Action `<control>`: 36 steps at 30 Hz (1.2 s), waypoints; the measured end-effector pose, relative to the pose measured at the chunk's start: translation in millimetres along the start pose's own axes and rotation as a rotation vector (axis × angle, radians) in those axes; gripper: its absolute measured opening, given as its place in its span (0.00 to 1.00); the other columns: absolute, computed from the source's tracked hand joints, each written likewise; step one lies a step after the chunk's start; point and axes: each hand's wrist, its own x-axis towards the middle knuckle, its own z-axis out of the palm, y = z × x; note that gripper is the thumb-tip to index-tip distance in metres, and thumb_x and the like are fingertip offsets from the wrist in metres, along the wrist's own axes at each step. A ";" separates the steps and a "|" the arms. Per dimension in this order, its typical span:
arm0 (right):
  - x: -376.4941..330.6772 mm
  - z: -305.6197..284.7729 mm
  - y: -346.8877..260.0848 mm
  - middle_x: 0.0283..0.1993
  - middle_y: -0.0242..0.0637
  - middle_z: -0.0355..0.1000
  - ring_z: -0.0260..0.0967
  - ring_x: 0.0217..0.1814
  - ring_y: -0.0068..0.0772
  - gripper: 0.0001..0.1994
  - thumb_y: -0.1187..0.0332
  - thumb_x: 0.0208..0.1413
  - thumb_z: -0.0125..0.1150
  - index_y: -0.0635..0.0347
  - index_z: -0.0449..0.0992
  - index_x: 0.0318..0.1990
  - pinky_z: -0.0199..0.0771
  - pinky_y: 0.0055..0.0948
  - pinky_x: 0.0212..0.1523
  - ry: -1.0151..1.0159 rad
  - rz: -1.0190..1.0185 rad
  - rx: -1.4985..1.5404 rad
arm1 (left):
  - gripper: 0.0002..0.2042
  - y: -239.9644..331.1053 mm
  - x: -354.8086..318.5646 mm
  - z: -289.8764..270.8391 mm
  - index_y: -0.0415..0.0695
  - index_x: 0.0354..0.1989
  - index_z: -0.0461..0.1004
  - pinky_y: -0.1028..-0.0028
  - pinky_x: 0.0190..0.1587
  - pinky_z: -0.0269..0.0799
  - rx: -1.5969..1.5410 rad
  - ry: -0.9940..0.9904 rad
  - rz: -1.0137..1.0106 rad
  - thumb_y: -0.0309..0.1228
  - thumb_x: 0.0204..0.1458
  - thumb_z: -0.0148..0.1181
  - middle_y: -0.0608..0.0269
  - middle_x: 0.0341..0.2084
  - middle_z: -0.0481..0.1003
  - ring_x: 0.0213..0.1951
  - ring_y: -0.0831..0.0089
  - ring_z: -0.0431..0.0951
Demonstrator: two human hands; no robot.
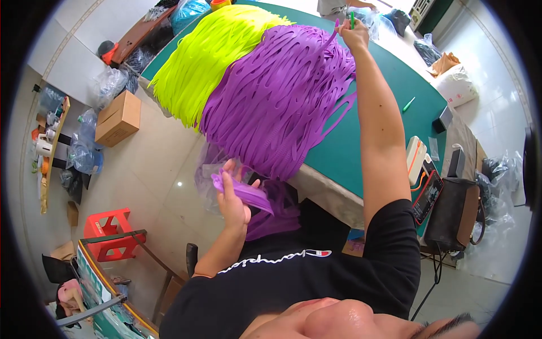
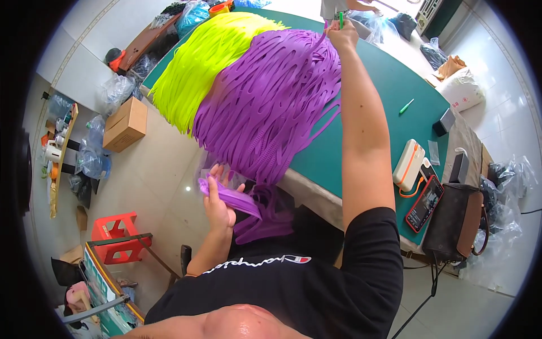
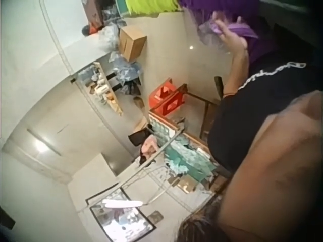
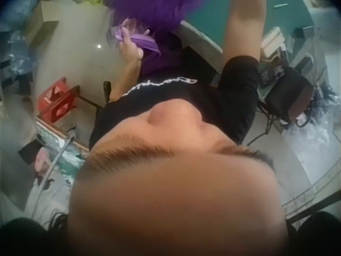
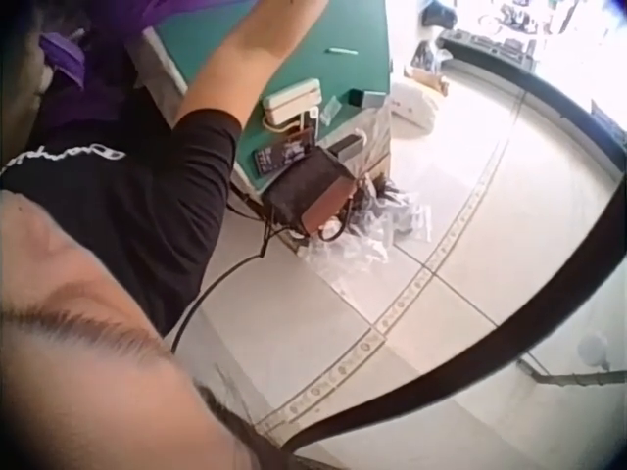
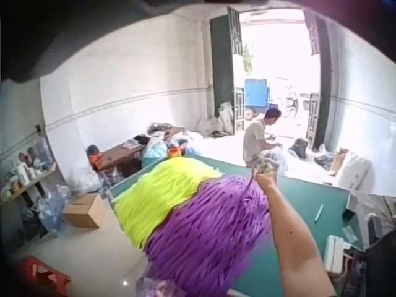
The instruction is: The recorder is separating, sorting, and occasionally cutting purple fabric strips on a workbench.
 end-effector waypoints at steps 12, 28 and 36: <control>31.6 9.7 19.8 0.30 0.37 0.80 0.78 0.34 0.27 0.11 0.62 0.51 0.61 0.62 0.75 0.32 0.74 0.23 0.37 0.098 0.088 0.162 | 0.19 12.9 -42.8 -11.9 0.39 0.45 0.67 0.68 0.43 0.73 0.138 -0.518 -0.242 0.45 0.65 0.38 0.52 0.36 0.76 0.39 0.67 0.76; -200.4 -167.7 26.9 0.28 0.47 0.77 0.77 0.32 0.43 0.19 0.56 0.45 0.67 0.65 0.73 0.25 0.75 0.36 0.36 -0.339 0.141 -0.542 | 0.28 47.6 -46.2 44.7 0.36 0.50 0.69 0.75 0.33 0.73 0.420 -0.812 -0.415 0.51 0.64 0.34 0.56 0.24 0.77 0.27 0.70 0.78; -301.0 -234.9 46.2 0.28 0.42 0.76 0.75 0.30 0.36 0.12 0.66 0.44 0.68 0.65 0.76 0.32 0.73 0.31 0.32 -0.431 0.295 -0.302 | 0.31 35.4 -52.5 62.7 0.32 0.50 0.65 0.74 0.18 0.70 0.321 -0.934 -0.366 0.53 0.64 0.31 0.49 0.15 0.74 0.14 0.67 0.74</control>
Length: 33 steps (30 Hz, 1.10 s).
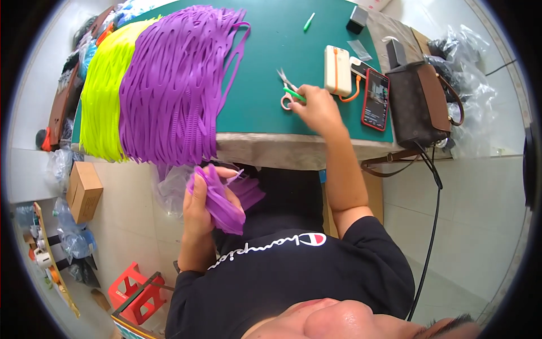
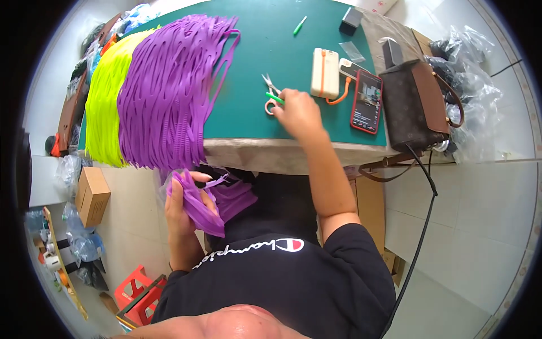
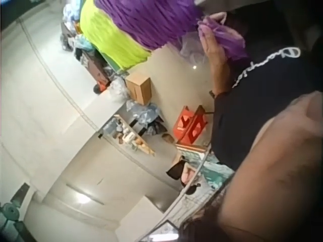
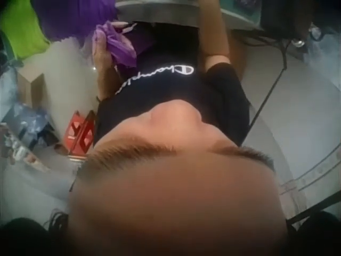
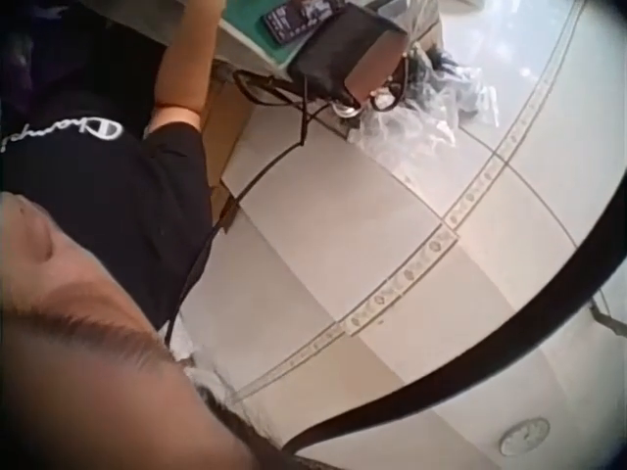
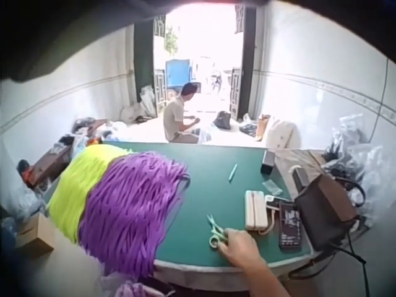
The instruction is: The recorder is separating, sorting, and occasionally cutting purple fabric strips on a workbench.
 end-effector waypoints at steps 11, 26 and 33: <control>-127.7 39.6 -24.6 0.27 0.25 0.68 0.61 0.27 0.15 0.08 0.73 0.49 0.68 0.65 0.74 0.34 0.63 0.19 0.27 -0.229 -0.275 0.912 | 0.39 -9.3 7.7 24.0 0.38 0.65 0.51 0.67 0.56 0.67 -0.004 0.132 0.037 0.20 0.42 0.65 0.54 0.49 0.71 0.50 0.66 0.74; -154.4 43.3 -6.6 0.23 0.21 0.61 0.49 0.20 0.10 0.09 0.64 0.64 0.51 0.61 0.70 0.41 0.47 0.15 0.20 -0.382 0.007 1.240 | 0.25 -57.5 -7.8 27.7 0.35 0.56 0.62 0.64 0.59 0.62 -0.718 0.022 -0.260 0.25 0.47 0.54 0.56 0.50 0.71 0.54 0.65 0.70; -158.1 42.7 -14.9 0.30 0.24 0.64 0.52 0.25 0.11 0.08 0.65 0.66 0.47 0.60 0.67 0.40 0.52 0.14 0.24 -0.029 -0.191 0.976 | 0.29 -54.5 -4.4 36.0 0.35 0.57 0.61 0.69 0.56 0.64 -0.324 0.165 -0.285 0.30 0.48 0.65 0.57 0.49 0.70 0.52 0.69 0.70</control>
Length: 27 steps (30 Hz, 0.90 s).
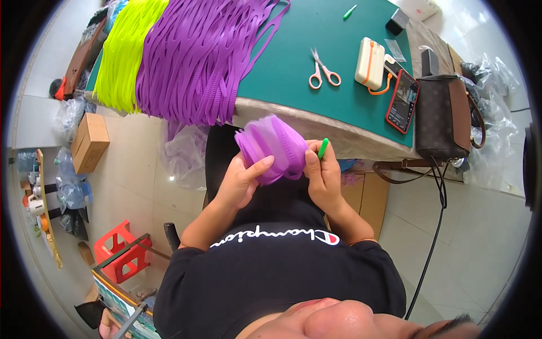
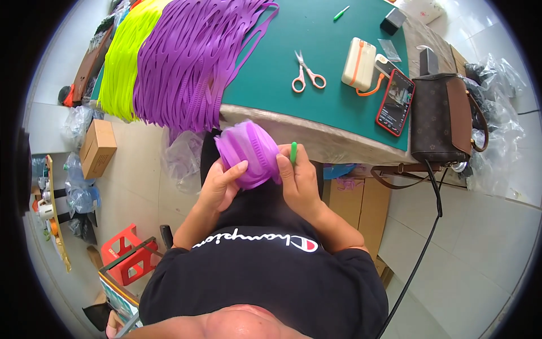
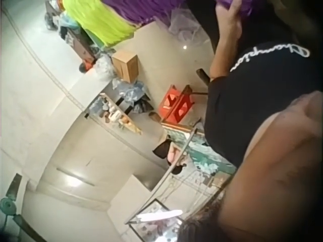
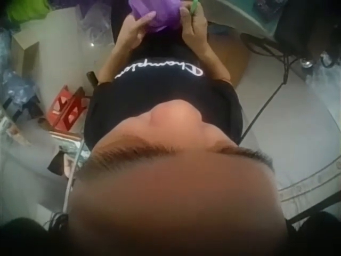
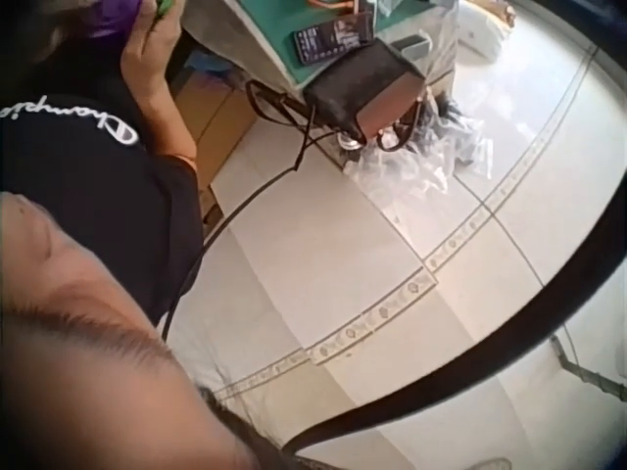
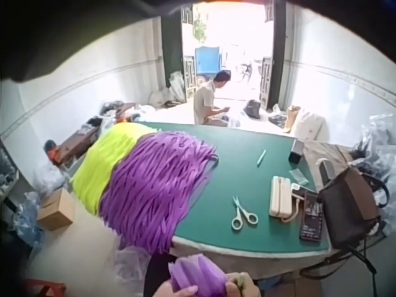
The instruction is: The recorder is separating, sorting, and occasionally cutting purple fabric strips on a workbench.
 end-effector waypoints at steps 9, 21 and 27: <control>7.7 -4.3 -1.1 0.27 0.21 0.56 0.48 0.23 0.11 0.06 0.64 0.65 0.49 0.54 0.62 0.41 0.46 0.15 0.22 -0.456 0.468 0.573 | 0.19 15.5 -35.2 -7.9 0.34 0.54 0.65 0.70 0.54 0.66 0.240 0.170 0.320 0.26 0.55 0.59 0.60 0.48 0.72 0.49 0.71 0.73; 20.0 6.7 -5.5 0.31 0.26 0.68 0.64 0.30 0.14 0.05 0.74 0.55 0.62 0.63 0.74 0.37 0.64 0.17 0.30 -0.152 0.050 0.188 | 0.24 6.2 -16.3 -25.1 0.39 0.62 0.57 0.60 0.61 0.60 -0.100 0.126 0.170 0.44 0.65 0.39 0.54 0.58 0.65 0.59 0.63 0.65; 25.8 3.5 -9.3 0.28 0.23 0.68 0.60 0.27 0.09 0.04 0.75 0.56 0.60 0.63 0.73 0.37 0.58 0.12 0.27 0.065 0.086 0.105 | 0.28 -9.0 -0.3 -19.3 0.42 0.65 0.53 0.58 0.61 0.61 -0.388 0.007 -0.169 0.49 0.64 0.37 0.55 0.61 0.62 0.61 0.61 0.64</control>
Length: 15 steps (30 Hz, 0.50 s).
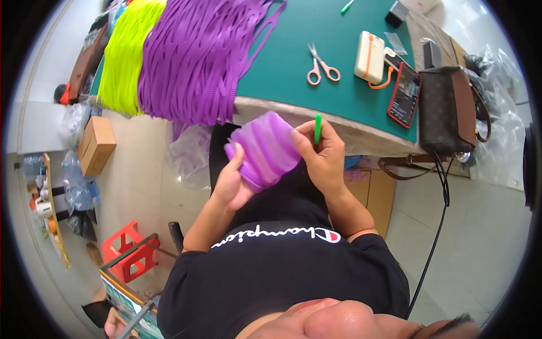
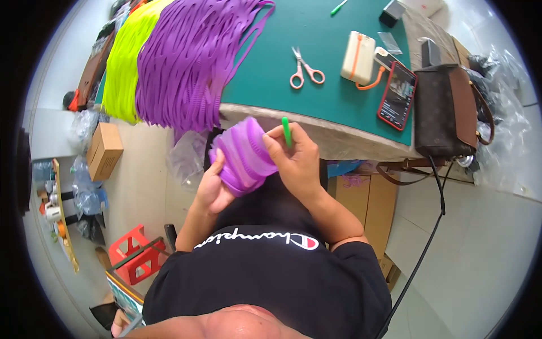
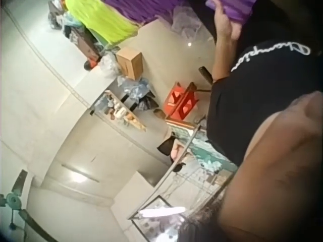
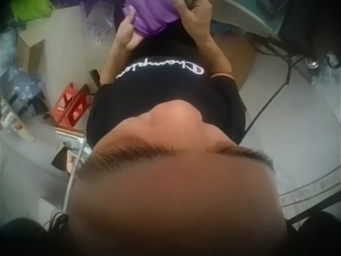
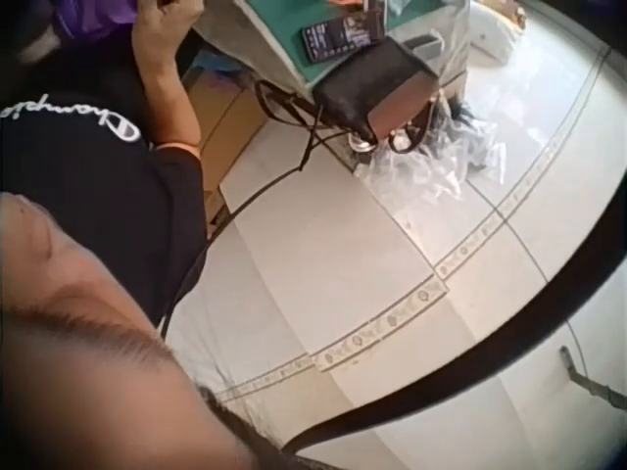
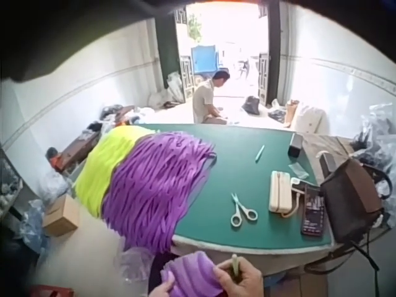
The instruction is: The recorder is separating, sorting, and occasionally cutting purple fabric strips on a workbench.
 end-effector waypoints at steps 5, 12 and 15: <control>1.7 2.9 19.0 0.25 0.20 0.65 0.56 0.24 0.08 0.05 0.74 0.55 0.61 0.63 0.73 0.37 0.54 0.12 0.24 -0.122 -0.043 -0.146 | 0.32 -1.1 -11.3 1.8 0.40 0.64 0.54 0.59 0.62 0.61 0.048 -0.254 -0.081 0.43 0.56 0.58 0.54 0.58 0.64 0.60 0.62 0.66; -1.0 -5.6 12.3 0.34 0.30 0.63 0.61 0.29 0.21 0.05 0.73 0.61 0.51 0.64 0.71 0.36 0.62 0.19 0.33 -0.129 0.011 0.331 | 0.19 -4.4 -15.1 18.9 0.39 0.50 0.68 0.70 0.49 0.71 0.389 0.049 0.186 0.26 0.50 0.65 0.62 0.41 0.74 0.45 0.72 0.75; -7.9 -18.1 22.2 0.34 0.36 0.65 0.63 0.28 0.24 0.08 0.68 0.64 0.47 0.62 0.68 0.35 0.64 0.21 0.31 -0.245 0.034 0.546 | 0.16 -5.3 -17.0 20.1 0.38 0.47 0.70 0.72 0.46 0.72 0.340 0.065 0.239 0.26 0.51 0.64 0.63 0.38 0.75 0.42 0.73 0.76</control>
